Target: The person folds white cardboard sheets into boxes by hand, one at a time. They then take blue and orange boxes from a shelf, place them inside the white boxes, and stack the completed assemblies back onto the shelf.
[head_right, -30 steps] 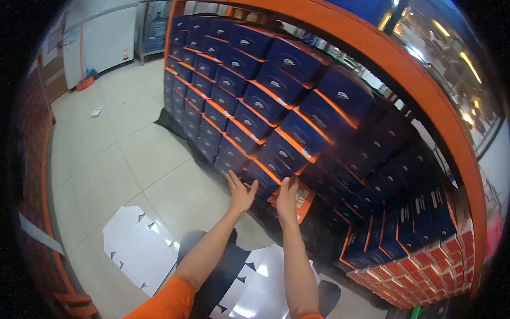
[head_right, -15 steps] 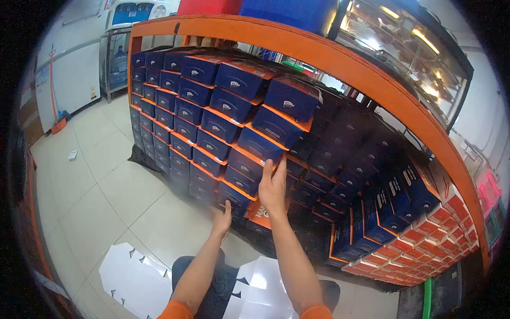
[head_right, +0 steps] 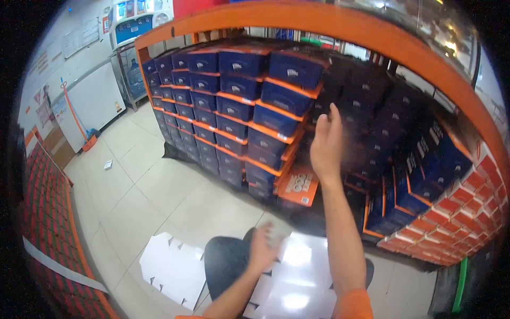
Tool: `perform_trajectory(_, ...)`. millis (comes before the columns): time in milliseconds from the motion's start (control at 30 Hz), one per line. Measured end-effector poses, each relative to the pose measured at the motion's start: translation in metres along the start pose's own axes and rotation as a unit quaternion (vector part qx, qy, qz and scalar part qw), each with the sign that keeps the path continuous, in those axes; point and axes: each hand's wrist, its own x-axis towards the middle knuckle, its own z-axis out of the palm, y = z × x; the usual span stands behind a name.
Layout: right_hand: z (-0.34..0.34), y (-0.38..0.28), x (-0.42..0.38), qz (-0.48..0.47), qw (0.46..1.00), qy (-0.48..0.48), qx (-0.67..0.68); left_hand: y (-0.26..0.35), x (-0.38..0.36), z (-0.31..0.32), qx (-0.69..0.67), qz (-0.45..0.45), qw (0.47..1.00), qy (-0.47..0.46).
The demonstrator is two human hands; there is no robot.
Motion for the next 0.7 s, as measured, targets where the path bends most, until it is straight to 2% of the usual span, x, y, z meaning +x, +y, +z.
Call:
perform_trajectory(67, -0.029, 0.007, -0.028, 0.034, 0.998, -0.045, 0.023, -0.016, -0.074, 0.074, -0.02, 0.032, 0.992, -0.116)
perform_trajectory(133, -0.064, 0.016, -0.066, 0.068, 0.991, -0.099, 0.053, 0.014, -0.134, 0.118, 0.143, 0.08, 0.974, -0.155)
perform_trajectory(167, -0.083, 0.024, -0.089, 0.086, 0.985, -0.111, 0.098, 0.011, -0.143, 0.13, 0.146, 0.065, 0.974, -0.159)
perform_trajectory(233, -0.13, 0.035, -0.13, 0.151, 0.976, -0.137, 0.078, 0.003, -0.152, 0.146, 0.191, 0.046, 0.94, -0.28)
perform_trajectory(267, -0.158, 0.048, -0.154, 0.148, 0.977, -0.145, 0.054, -0.001, -0.152, 0.143, 0.146, 0.042, 0.953, -0.262)
perform_trajectory(333, -0.213, 0.068, -0.205, 0.233, 0.962, -0.124, 0.065, -0.051, -0.157, 0.146, 0.065, 0.149, 0.965, -0.207)
perform_trajectory(400, -0.255, 0.076, -0.264, 0.305, 0.945, -0.117, 0.008, -0.042, -0.148, 0.113, -0.021, -0.077, 0.937, -0.339)
perform_trajectory(433, -0.269, 0.071, -0.291, 0.337, 0.933, -0.122, -0.02, -0.069, -0.153, 0.112, -0.173, -0.122, 0.917, -0.339)
perform_trajectory(467, -0.279, 0.062, -0.313, 0.39, 0.912, -0.121, -0.044, -0.054, -0.142, 0.094, 0.008, -0.026, 0.92, -0.39)
perform_trajectory(500, -0.285, 0.046, -0.329, 0.428, 0.892, -0.113, -0.089, -0.05, -0.144, 0.086, -0.002, -0.092, 0.902, -0.423)
perform_trajectory(533, -0.293, 0.039, -0.353, 0.445, 0.887, -0.098, -0.079, -0.046, -0.144, 0.084, -0.005, -0.155, 0.881, -0.447)
perform_trajectory(600, -0.303, 0.013, -0.378, 0.366, 0.925, -0.098, -0.03, -0.027, -0.154, 0.081, -0.201, -0.226, 0.885, -0.355)
perform_trajectory(633, -0.307, 0.003, -0.382, 0.273, 0.952, -0.131, 0.046, -0.014, -0.152, 0.079, -0.194, -0.177, 0.907, -0.329)
perform_trajectory(667, -0.304, -0.015, -0.379, 0.251, 0.956, -0.141, 0.061, 0.002, -0.149, 0.076, -0.186, -0.127, 0.927, -0.299)
perform_trajectory(700, -0.293, -0.036, -0.365, 0.23, 0.958, -0.154, 0.075, 0.025, -0.145, 0.078, -0.088, -0.013, 0.957, -0.275)
